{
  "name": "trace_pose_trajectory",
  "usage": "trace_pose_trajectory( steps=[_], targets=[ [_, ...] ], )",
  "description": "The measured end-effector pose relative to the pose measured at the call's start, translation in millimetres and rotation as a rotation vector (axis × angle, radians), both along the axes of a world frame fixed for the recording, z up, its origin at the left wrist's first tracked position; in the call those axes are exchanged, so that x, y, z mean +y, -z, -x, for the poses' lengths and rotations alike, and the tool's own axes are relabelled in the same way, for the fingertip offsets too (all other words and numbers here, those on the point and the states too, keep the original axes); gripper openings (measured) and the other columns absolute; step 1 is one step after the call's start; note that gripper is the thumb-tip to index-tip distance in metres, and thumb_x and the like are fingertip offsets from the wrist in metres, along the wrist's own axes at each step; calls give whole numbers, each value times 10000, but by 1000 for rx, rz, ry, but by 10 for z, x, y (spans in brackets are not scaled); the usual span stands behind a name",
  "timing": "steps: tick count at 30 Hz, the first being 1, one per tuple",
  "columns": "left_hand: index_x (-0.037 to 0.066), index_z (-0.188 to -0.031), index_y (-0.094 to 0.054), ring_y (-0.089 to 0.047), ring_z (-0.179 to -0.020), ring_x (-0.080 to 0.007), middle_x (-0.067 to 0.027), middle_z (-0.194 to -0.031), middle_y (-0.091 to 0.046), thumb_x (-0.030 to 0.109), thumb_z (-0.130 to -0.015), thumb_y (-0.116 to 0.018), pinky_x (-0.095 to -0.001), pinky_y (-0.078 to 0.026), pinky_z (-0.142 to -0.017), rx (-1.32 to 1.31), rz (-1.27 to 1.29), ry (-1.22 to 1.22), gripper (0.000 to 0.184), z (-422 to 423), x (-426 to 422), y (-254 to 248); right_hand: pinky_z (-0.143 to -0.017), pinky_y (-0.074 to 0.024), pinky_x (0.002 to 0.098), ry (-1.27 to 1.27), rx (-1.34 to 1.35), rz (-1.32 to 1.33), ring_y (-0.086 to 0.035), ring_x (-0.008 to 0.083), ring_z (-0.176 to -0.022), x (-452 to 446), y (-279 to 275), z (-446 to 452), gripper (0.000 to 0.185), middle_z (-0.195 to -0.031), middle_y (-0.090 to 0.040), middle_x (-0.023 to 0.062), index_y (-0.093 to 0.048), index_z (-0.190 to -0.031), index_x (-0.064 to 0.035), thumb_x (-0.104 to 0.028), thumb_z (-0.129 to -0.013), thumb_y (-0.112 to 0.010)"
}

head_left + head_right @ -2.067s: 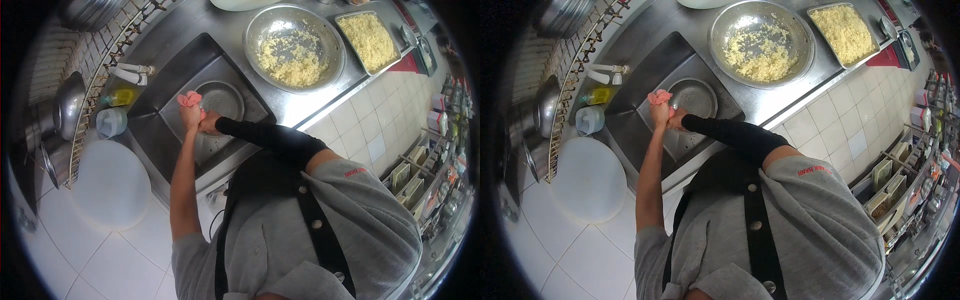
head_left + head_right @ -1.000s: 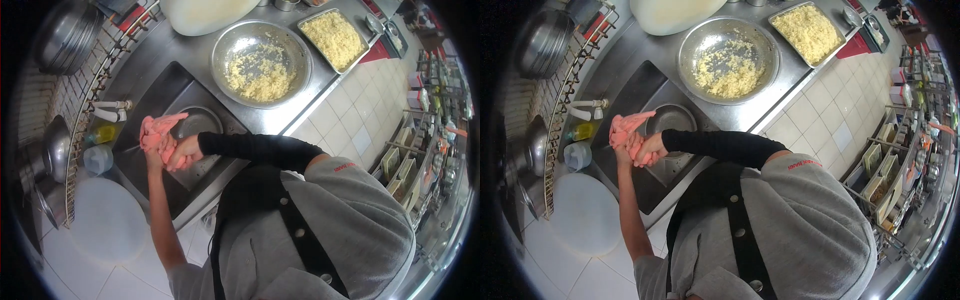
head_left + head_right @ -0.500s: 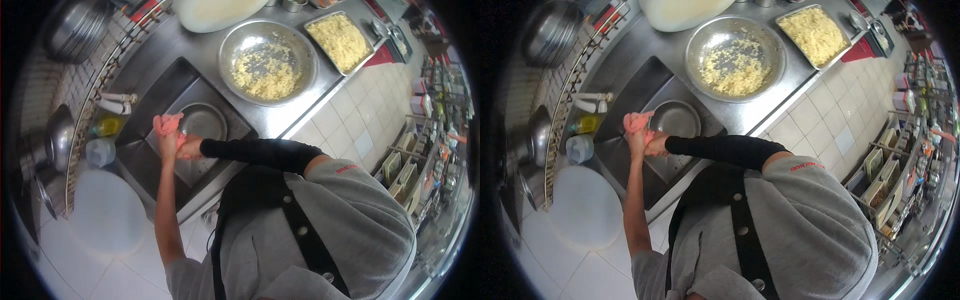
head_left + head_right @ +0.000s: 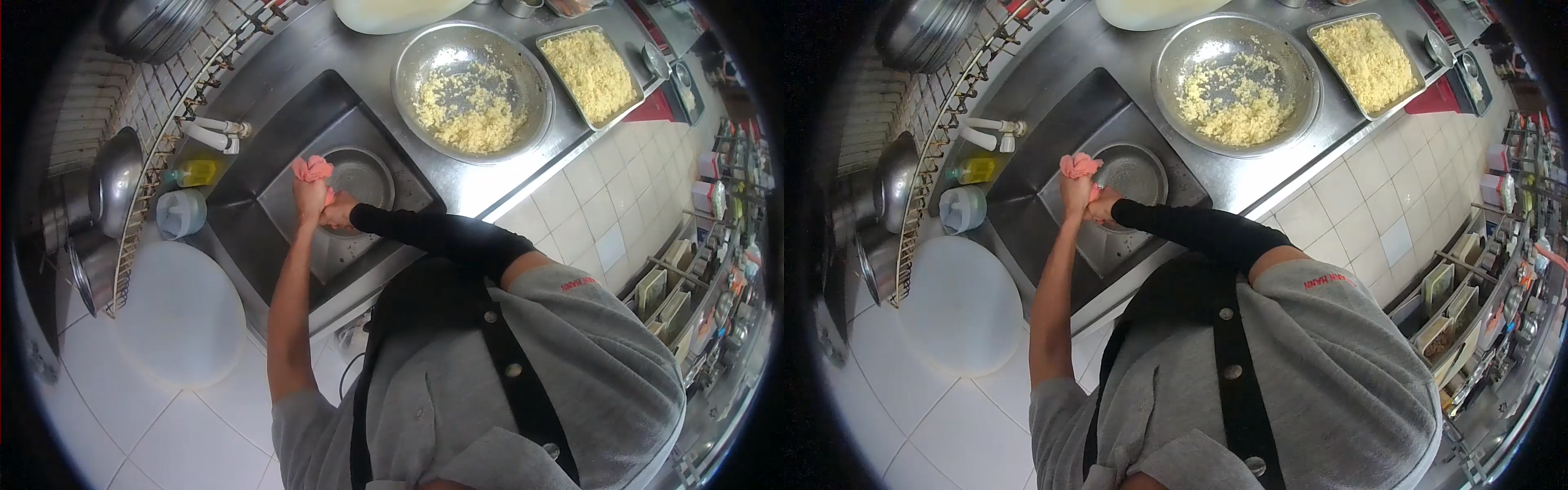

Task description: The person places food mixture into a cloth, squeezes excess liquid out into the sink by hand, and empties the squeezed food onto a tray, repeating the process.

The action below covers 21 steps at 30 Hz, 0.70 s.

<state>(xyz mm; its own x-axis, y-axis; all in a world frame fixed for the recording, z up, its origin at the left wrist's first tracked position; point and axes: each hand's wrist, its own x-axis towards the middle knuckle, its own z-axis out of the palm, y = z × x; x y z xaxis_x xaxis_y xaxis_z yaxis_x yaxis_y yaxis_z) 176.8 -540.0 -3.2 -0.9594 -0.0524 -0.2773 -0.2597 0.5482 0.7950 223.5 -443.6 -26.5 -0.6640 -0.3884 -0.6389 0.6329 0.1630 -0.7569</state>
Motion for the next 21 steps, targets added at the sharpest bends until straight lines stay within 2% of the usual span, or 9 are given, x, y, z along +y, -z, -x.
trace_pose_trajectory(
  steps=[1, 4, 7, 10, 13, 16, 21],
  targets=[
    [161, -911, -782, -528, -643, -121, -2, -766, -578, 172, -874, -587, -322, -437, -579, -24, 43, -8, 198, 5, -6, 52, -397, -390, 315, -10, 12, -10, -498, 135, -452, -9, 32, 2, 183, -576, -576, 28, -602, -620, -88, -183, -673, -749],
    [128, -853, -748, -536, -630, -117, -11, -734, -587, 206, -881, -601, -318, -436, -551, 76, 5, 23, 169, 4, -41, 209, -400, -399, 322, 13, -86, -39, -507, 144, -439, -50, 158, 6, 202, -559, -578, 32, -604, -604, -85, -204, -681, -748],
    [86, -787, -679, -533, -579, -118, -26, -688, -566, 256, -881, -617, -315, -429, -509, 9, 16, -105, 204, 39, -108, 488, -417, -429, 335, -58, 15, -17, -538, 157, -435, -4, 211, -5, 234, -551, -596, 44, -618, -592, -77, -240, -692, -754],
    [82, -856, -594, -596, -601, -138, -57, -752, -611, 189, -869, -606, -322, -479, -465, -192, -37, -164, 108, -6, 16, 205, -437, -461, 341, -78, 45, -48, -570, 167, -440, -25, 288, -19, 262, -558, -620, 58, -631, -589, -69, -270, -703, -754],
    [73, -853, -573, -590, -561, -145, -77, -713, -610, 145, -861, -606, -330, -488, -468, -175, -35, -150, 79, -20, 42, 225, -442, -474, 343, -36, -9, -63, -580, 170, -448, -44, 345, -44, 265, -572, -633, 62, -641, -603, -64, -278, -708, -758],
    [78, -853, -566, -596, -564, -149, -59, -676, -596, 137, -857, -597, -331, -493, -475, -231, 49, -183, 67, -24, 68, 260, -434, -468, 347, 11, -12, -34, -574, 171, -444, -75, 462, -82, 269, -569, -629, 61, -644, -612, -64, -285, -711, -760],
    [96, -823, -521, -580, -540, -167, -48, -656, -581, 137, -850, -592, -353, -479, -477, -172, -6, -165, 87, -65, 43, 426, -435, -473, 344, -43, -63, -44, -578, 174, -446, -65, 523, -96, 276, -567, -625, 60, -650, -628, -64, -298, -718, -766]
  ],
)
